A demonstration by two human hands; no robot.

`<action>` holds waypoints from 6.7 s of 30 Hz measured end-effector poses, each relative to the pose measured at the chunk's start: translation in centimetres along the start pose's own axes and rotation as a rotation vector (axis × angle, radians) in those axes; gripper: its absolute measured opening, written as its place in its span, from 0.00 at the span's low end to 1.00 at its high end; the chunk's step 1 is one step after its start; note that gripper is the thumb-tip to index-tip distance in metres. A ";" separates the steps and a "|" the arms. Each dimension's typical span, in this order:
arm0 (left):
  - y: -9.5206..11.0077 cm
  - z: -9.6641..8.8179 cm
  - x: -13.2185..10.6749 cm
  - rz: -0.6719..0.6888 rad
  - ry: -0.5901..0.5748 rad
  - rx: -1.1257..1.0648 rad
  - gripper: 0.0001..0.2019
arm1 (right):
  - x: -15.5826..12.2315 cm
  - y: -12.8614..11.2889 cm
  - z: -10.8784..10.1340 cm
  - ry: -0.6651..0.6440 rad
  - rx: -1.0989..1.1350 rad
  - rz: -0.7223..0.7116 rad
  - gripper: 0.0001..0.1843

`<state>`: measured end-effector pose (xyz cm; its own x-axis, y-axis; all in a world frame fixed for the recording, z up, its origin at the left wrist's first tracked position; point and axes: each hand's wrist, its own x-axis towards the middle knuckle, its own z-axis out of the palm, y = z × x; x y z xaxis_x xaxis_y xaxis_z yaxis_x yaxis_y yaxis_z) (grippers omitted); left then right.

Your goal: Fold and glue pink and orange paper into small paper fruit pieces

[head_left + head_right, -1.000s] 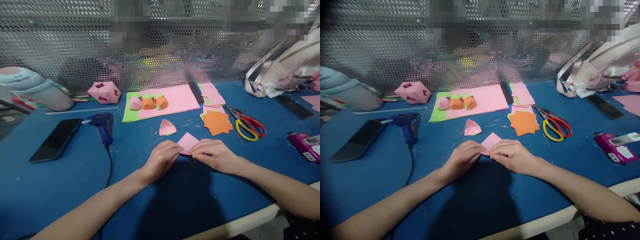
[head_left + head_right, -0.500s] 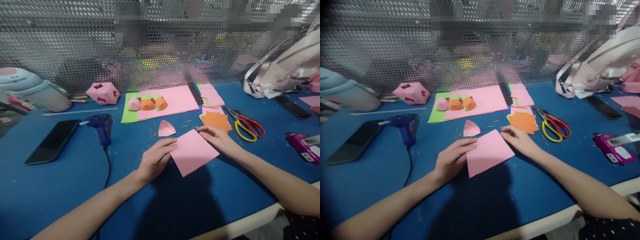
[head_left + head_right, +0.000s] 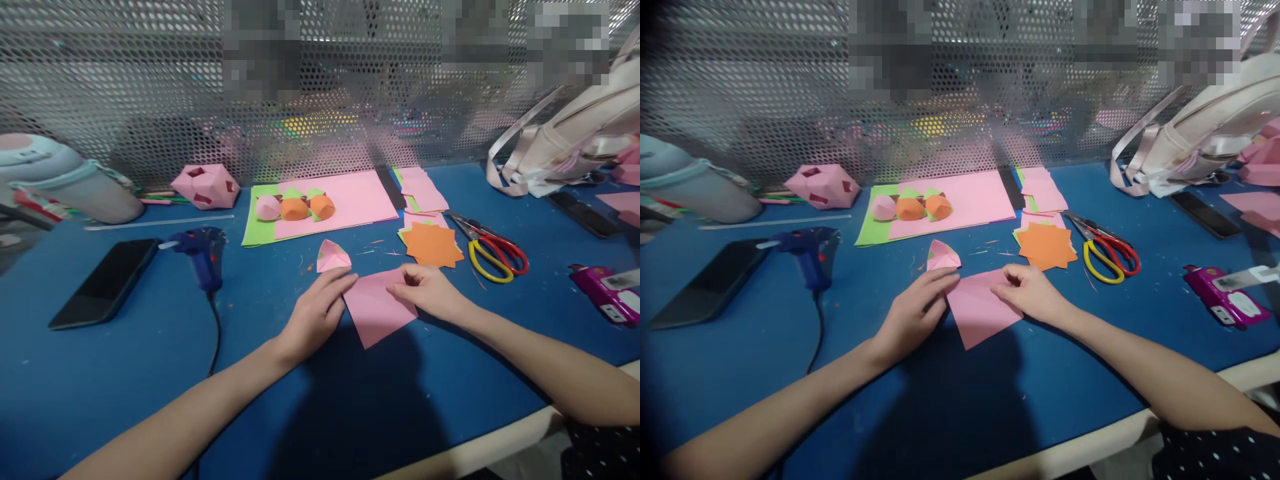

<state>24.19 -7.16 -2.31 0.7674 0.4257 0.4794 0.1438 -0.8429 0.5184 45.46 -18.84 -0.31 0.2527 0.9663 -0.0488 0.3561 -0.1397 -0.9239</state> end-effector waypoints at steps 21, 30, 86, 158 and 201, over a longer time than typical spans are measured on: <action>-0.8 -0.1 0.8 -0.249 -0.040 -0.051 0.10 | -0.8 2.5 1.6 -0.096 -0.684 -0.857 0.16; -0.9 -0.2 0.9 -0.194 -0.050 -0.051 0.10 | -1.1 1.8 1.5 -0.099 -0.785 -0.965 0.11; -1.3 -0.9 1.3 -0.163 -0.127 -0.009 0.08 | -2.3 0.4 2.1 -0.258 -0.986 -1.057 0.13; -2.0 -0.2 0.5 0.037 -0.080 0.174 0.09 | 0.2 2.7 1.2 -0.009 -0.807 -0.897 0.13; -2.5 -1.9 1.8 -0.044 -0.236 0.063 0.08 | -2.0 1.1 3.3 -0.075 -0.765 -0.916 0.13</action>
<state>24.00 -3.68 -1.42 0.8831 0.3800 0.2751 0.2131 -0.8473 0.4864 42.36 -20.17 -2.47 -0.4188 0.7803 0.4644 0.8258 0.5400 -0.1626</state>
